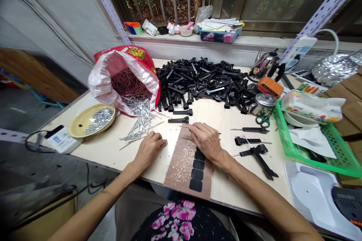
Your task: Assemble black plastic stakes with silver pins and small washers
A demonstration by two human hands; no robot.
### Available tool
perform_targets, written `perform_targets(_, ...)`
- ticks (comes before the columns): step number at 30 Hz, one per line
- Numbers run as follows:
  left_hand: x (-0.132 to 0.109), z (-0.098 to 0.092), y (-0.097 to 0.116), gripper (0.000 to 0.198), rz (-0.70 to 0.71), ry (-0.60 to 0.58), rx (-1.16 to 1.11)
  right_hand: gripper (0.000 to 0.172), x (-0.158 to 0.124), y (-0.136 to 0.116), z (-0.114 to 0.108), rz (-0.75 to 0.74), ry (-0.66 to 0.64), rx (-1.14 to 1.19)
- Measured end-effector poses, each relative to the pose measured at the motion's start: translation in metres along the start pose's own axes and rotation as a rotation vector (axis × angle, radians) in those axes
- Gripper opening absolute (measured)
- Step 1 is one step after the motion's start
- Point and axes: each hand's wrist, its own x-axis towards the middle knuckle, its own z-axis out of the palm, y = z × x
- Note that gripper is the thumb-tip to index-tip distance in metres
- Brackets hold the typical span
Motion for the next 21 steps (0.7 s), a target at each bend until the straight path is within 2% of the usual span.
perform_targets(3,-0.002,0.008,0.003,0.024,-0.036,0.072,-0.056,0.031,-0.001,-0.013,0.0,-0.003,-0.013,0.03)
perform_targets(6,-0.001,0.007,0.005,0.015,-0.136,0.188,-0.294,0.028,-0.004,-0.022,0.003,0.006,-0.008,0.054)
perform_targets(9,0.002,0.001,0.01,0.013,-0.391,0.274,-0.816,0.026,-0.007,-0.031,0.009,0.017,-0.047,0.087)
perform_targets(12,0.006,-0.004,0.019,0.027,-0.664,0.211,-1.452,0.026,-0.005,-0.039,0.012,0.019,-0.055,0.104)
perform_targets(14,0.009,-0.007,0.025,0.031,-0.729,0.153,-1.728,0.027,-0.001,-0.044,0.012,0.019,-0.049,0.092)
perform_targets(17,0.012,-0.009,0.033,0.03,-0.738,0.145,-1.858,0.028,0.004,-0.049,0.008,0.009,-0.055,0.05)
perform_targets(21,0.014,-0.01,0.039,0.033,-0.729,0.185,-1.846,0.028,0.005,-0.051,0.004,0.0,-0.037,-0.016)
